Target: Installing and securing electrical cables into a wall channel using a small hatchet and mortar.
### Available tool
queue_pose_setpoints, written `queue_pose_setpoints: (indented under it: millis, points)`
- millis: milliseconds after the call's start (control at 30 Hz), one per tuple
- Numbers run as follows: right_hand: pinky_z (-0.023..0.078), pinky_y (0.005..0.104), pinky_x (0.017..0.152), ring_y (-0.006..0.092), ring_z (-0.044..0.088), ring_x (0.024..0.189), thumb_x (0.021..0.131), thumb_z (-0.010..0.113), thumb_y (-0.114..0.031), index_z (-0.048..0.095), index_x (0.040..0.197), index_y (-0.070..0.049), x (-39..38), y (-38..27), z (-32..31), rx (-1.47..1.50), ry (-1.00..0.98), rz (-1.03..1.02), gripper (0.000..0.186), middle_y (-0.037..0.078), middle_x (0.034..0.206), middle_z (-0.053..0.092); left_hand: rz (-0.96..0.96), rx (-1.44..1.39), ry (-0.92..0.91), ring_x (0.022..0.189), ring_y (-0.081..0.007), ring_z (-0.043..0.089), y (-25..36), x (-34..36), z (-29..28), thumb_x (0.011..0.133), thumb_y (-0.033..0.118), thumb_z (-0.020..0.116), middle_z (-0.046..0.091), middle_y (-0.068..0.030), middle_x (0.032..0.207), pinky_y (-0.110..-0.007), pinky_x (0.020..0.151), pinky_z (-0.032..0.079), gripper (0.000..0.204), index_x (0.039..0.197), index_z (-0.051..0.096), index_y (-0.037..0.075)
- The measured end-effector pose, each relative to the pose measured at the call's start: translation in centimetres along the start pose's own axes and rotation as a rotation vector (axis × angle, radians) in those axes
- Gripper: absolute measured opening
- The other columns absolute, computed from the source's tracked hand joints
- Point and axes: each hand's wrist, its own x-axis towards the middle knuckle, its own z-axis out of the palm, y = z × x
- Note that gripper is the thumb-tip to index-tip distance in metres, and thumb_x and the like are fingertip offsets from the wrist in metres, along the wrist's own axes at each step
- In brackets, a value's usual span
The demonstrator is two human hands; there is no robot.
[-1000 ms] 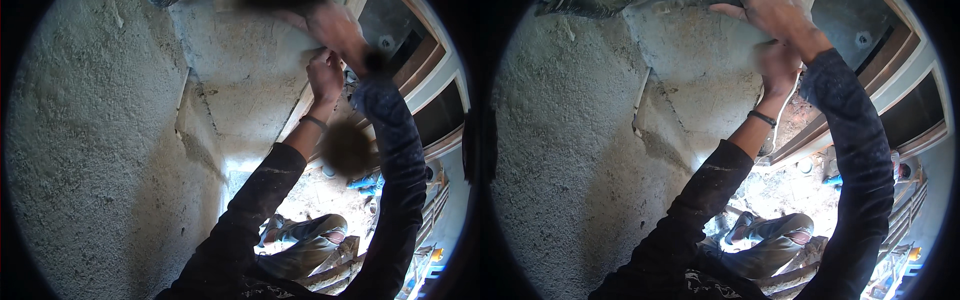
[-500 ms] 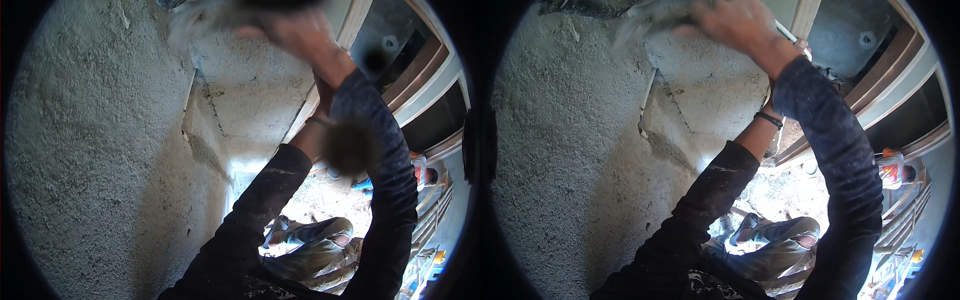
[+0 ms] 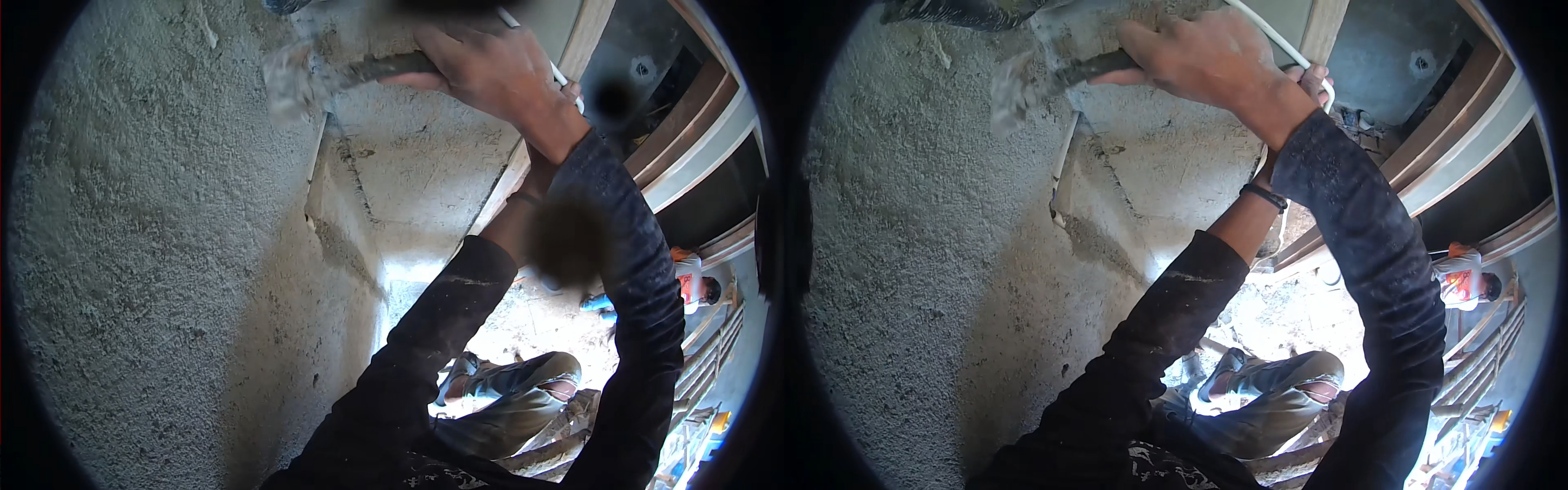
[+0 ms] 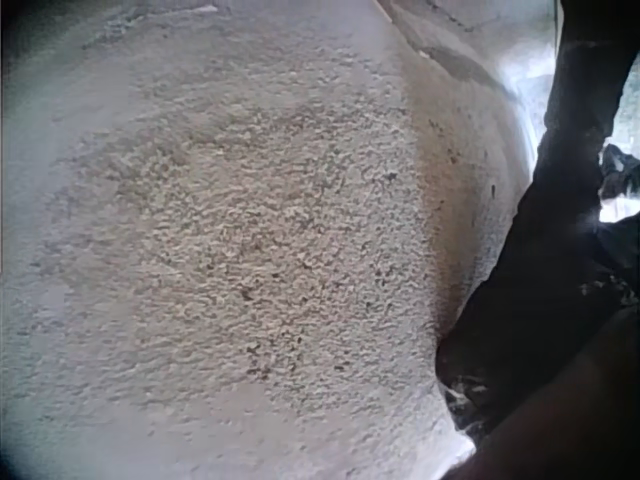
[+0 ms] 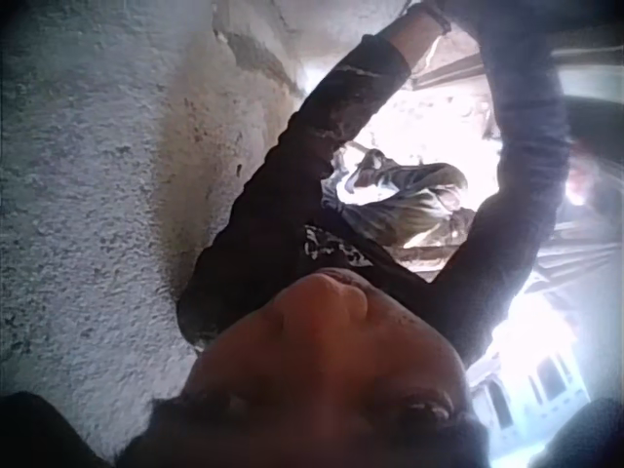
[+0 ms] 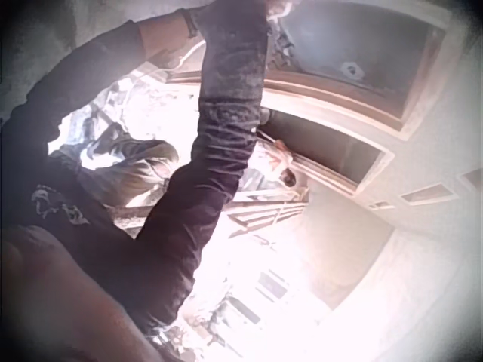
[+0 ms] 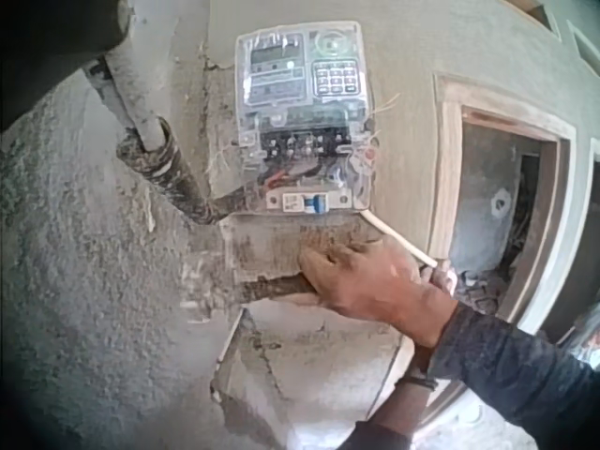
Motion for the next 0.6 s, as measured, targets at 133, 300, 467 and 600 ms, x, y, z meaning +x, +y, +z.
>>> queue_pose_setpoints:
  millis: [133, 300, 467, 600]
  points:
    - [0.048, 0.0426, 0.044, 0.0321, 0.064, 0.052, 0.098, 0.048, -0.052, 0.060, 0.091, -0.008, -0.2, 2.7, -0.3, -0.064, -0.029, 0.149, 0.046, 0.013, 0.056, 0.060, -0.057, -0.036, -0.034, 0.088, -0.0084, 0.058, 0.0, -0.2, 2.2, 0.097, 0.028, 0.062, 0.064, -0.0028, 0.097, -0.022, 0.066, 0.046, 0.024, 0.111, 0.064, 0.008]
    - [0.045, 0.0304, 0.040, 0.0139, 0.054, 0.044, 0.086, 0.054, -0.068, 0.065, 0.088, -0.012, -5.1, -2.2, -2.8, 0.040, 0.107, 0.226, 0.057, 0.000, 0.055, 0.054, -0.084, -0.069, -0.002, 0.089, -0.0089, 0.058, 1.4, -0.8, 0.1, 0.097, 0.027, 0.062, 0.064, -0.0035, 0.098, -0.022, 0.067, 0.046, 0.023, 0.110, 0.064, 0.008]
    - [0.046, 0.0274, 0.048, 0.0164, 0.058, 0.052, 0.078, 0.081, -0.042, 0.061, 0.086, -0.003, -19.0, -7.4, -1.4, 0.503, 0.457, 0.612, 0.044, 0.006, 0.063, 0.059, 0.348, 0.488, 0.232, 0.063, -0.0290, 0.069, 1.9, -1.8, -3.1, 0.099, 0.025, 0.055, 0.071, -0.0145, 0.074, -0.040, 0.057, 0.052, 0.030, 0.090, 0.065, -0.002]
    - [0.031, 0.0239, 0.040, 0.0050, 0.037, 0.044, 0.104, 0.051, -0.027, 0.051, 0.077, -0.005, -28.0, -11.5, -0.6, 0.957, 0.874, 1.335, 0.035, -0.002, 0.052, 0.040, 0.165, 0.645, 0.176, 0.062, -0.0104, 0.065, 5.7, -8.1, -3.2, 0.103, 0.023, 0.052, 0.072, -0.0078, 0.078, -0.023, 0.051, 0.048, 0.025, 0.105, 0.065, 0.002]
